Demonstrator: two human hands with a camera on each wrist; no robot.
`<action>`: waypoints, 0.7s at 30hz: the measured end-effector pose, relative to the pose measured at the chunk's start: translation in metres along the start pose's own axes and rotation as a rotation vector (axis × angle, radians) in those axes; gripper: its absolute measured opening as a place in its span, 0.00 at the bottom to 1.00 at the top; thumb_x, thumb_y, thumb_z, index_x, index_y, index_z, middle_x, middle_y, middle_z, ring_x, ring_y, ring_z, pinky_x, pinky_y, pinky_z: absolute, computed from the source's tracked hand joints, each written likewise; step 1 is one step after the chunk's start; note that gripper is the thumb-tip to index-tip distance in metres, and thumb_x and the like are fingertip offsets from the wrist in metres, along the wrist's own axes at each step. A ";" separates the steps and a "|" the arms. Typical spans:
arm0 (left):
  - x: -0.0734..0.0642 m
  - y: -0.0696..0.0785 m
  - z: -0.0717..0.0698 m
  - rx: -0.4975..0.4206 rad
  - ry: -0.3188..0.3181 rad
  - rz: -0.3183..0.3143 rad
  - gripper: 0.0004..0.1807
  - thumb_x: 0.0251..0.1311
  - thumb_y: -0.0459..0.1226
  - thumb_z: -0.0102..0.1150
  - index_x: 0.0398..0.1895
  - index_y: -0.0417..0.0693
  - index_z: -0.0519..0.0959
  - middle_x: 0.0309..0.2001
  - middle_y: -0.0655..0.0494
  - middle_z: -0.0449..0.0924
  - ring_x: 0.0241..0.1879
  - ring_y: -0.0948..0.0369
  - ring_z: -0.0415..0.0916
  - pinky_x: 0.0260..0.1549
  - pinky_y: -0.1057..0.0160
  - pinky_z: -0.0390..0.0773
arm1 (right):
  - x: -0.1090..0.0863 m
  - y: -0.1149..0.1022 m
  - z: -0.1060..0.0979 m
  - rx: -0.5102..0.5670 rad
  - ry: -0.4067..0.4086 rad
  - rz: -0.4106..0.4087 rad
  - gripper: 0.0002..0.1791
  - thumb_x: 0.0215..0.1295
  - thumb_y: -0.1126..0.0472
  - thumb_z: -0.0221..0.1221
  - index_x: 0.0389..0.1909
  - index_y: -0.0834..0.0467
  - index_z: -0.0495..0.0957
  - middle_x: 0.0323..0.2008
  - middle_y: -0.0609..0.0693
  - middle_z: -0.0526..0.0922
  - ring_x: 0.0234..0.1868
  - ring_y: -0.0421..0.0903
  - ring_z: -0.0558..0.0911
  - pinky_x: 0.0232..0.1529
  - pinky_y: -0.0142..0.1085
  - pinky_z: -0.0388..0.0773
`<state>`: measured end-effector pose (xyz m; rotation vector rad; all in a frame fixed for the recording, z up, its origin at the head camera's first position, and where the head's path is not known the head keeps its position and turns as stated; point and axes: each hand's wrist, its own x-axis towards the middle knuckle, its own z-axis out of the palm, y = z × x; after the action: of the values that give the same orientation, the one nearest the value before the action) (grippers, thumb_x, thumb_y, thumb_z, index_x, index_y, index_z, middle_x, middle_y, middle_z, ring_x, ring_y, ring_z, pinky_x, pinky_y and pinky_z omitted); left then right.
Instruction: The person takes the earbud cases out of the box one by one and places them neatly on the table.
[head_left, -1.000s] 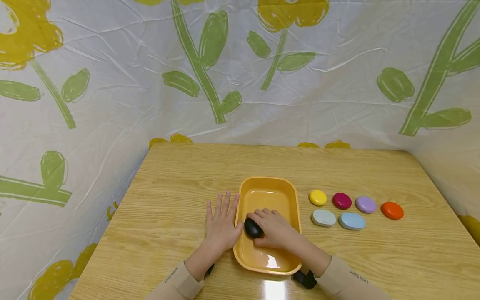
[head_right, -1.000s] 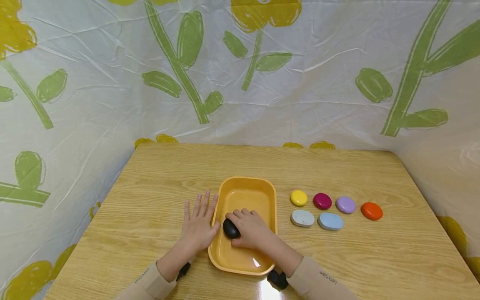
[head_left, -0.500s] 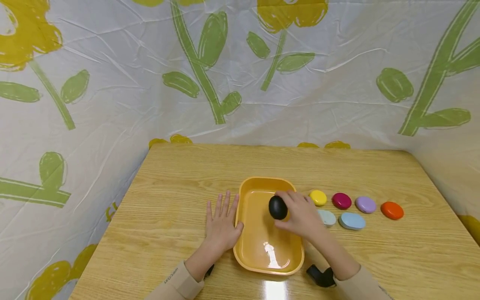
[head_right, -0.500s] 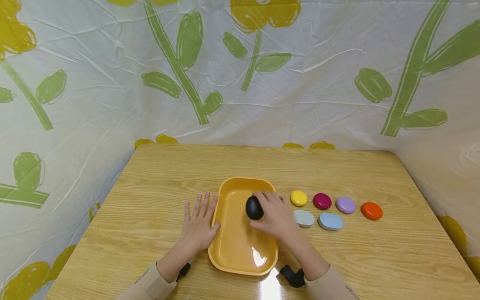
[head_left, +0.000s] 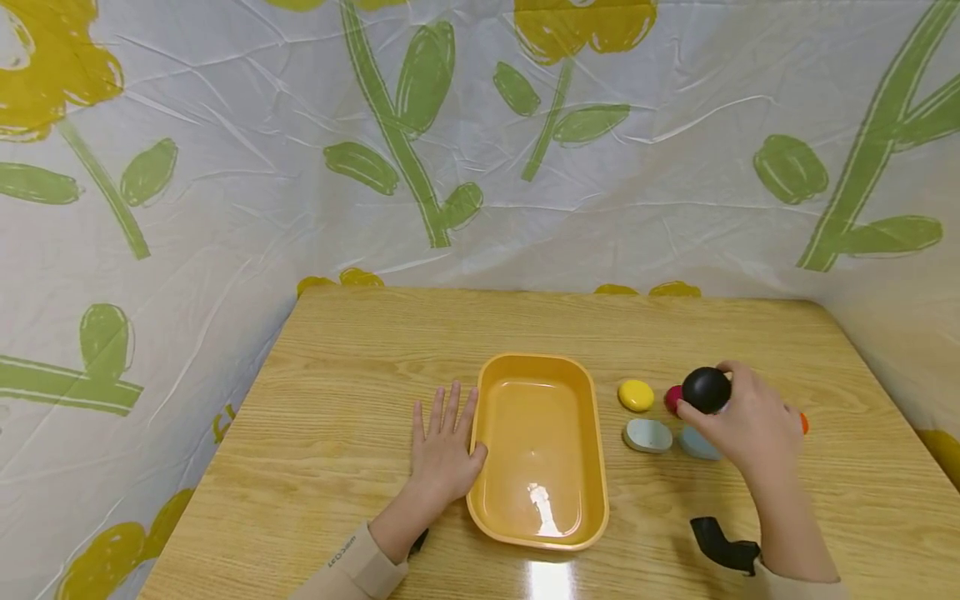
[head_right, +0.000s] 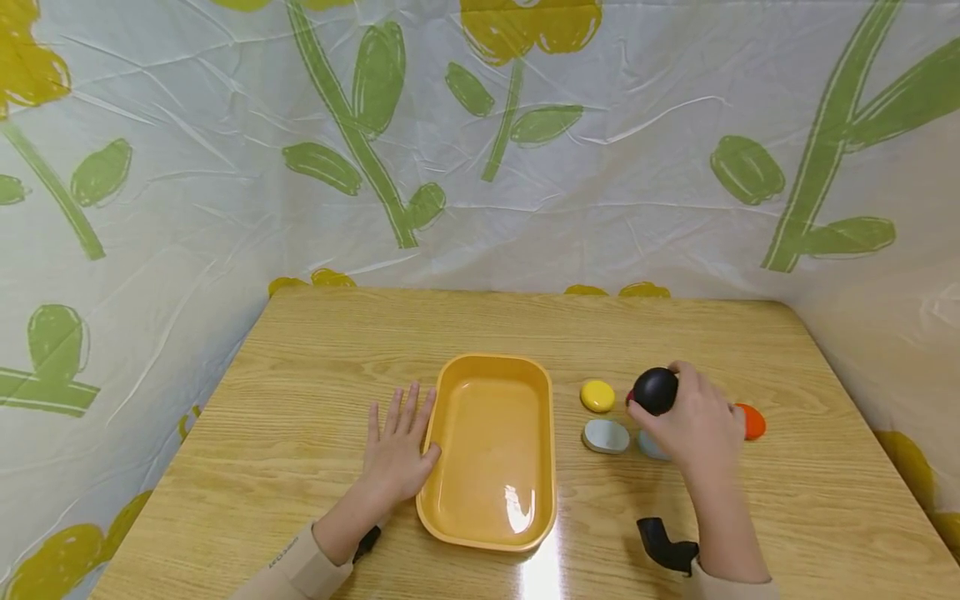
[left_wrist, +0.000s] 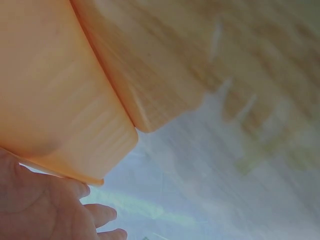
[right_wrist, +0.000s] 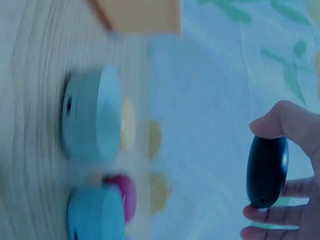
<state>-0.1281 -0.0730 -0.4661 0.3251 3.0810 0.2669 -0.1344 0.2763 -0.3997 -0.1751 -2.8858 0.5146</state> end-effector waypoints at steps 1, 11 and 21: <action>0.000 0.000 0.000 0.000 -0.001 -0.001 0.38 0.61 0.52 0.41 0.73 0.56 0.42 0.73 0.50 0.37 0.71 0.50 0.33 0.64 0.42 0.32 | 0.000 0.007 -0.001 -0.002 -0.017 0.036 0.46 0.47 0.38 0.62 0.57 0.68 0.61 0.48 0.73 0.70 0.42 0.69 0.71 0.38 0.65 0.60; 0.000 0.001 -0.001 -0.004 -0.003 -0.004 0.39 0.61 0.52 0.41 0.73 0.57 0.42 0.73 0.51 0.36 0.71 0.50 0.32 0.64 0.42 0.31 | -0.009 0.066 0.003 0.004 -0.149 0.311 0.53 0.49 0.31 0.55 0.59 0.72 0.54 0.51 0.76 0.64 0.42 0.70 0.67 0.30 0.58 0.59; 0.000 0.001 -0.001 0.003 -0.002 0.000 0.38 0.61 0.53 0.41 0.73 0.56 0.42 0.73 0.50 0.37 0.71 0.49 0.33 0.64 0.42 0.32 | -0.010 0.091 0.017 -0.034 -0.282 0.500 0.58 0.47 0.27 0.51 0.54 0.78 0.51 0.43 0.79 0.65 0.41 0.72 0.65 0.38 0.65 0.58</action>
<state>-0.1275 -0.0726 -0.4652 0.3251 3.0795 0.2613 -0.1211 0.3543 -0.4498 -0.9129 -3.1174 0.6113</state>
